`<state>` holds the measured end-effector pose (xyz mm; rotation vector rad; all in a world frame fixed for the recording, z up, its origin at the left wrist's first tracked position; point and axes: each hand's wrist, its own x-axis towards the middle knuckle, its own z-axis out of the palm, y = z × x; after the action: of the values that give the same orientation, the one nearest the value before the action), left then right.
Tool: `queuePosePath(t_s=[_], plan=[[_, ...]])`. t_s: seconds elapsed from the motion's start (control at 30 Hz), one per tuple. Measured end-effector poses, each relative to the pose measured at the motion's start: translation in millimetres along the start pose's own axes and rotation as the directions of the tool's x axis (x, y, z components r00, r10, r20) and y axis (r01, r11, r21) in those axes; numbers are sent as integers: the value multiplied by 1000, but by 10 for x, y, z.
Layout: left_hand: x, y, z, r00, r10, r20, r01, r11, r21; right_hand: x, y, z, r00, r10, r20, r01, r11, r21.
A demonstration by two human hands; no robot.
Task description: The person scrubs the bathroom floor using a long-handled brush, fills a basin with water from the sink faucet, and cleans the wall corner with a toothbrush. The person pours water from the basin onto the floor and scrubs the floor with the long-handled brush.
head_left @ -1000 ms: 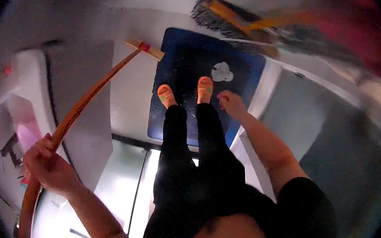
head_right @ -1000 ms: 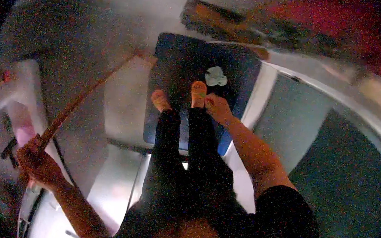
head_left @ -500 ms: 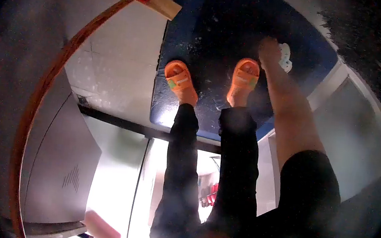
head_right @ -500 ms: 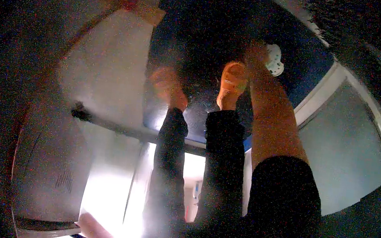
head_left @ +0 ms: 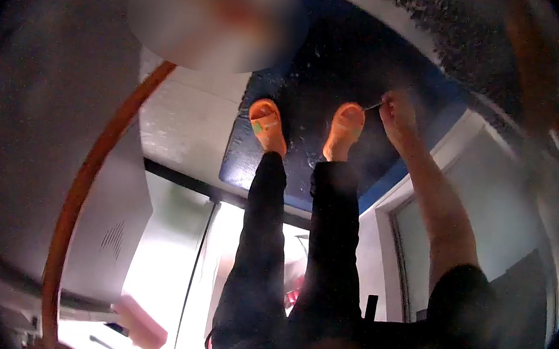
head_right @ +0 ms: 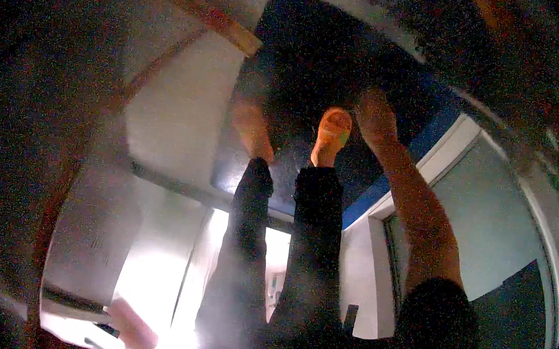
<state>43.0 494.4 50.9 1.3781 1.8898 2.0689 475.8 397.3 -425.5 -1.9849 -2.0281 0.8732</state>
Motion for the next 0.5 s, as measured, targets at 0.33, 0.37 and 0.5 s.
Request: queuePosePath(t_s=[0.33, 0.37, 0.5], plan=[[-391, -138, -175, 969, -208, 132, 222, 969, -107, 274, -2309, -2145, 941, -102, -321, 252, 845, 471], [-409, -135, -250, 923, -353, 150, 375, 915, -153, 223, -2604, -2370, 917, -161, -365, 339, 798, 499], [-317, 8, -144, 893, -394, 219, 431, 889, -157, 269, -3627, -3154, 861, -175, -477, 460, 668, 585]])
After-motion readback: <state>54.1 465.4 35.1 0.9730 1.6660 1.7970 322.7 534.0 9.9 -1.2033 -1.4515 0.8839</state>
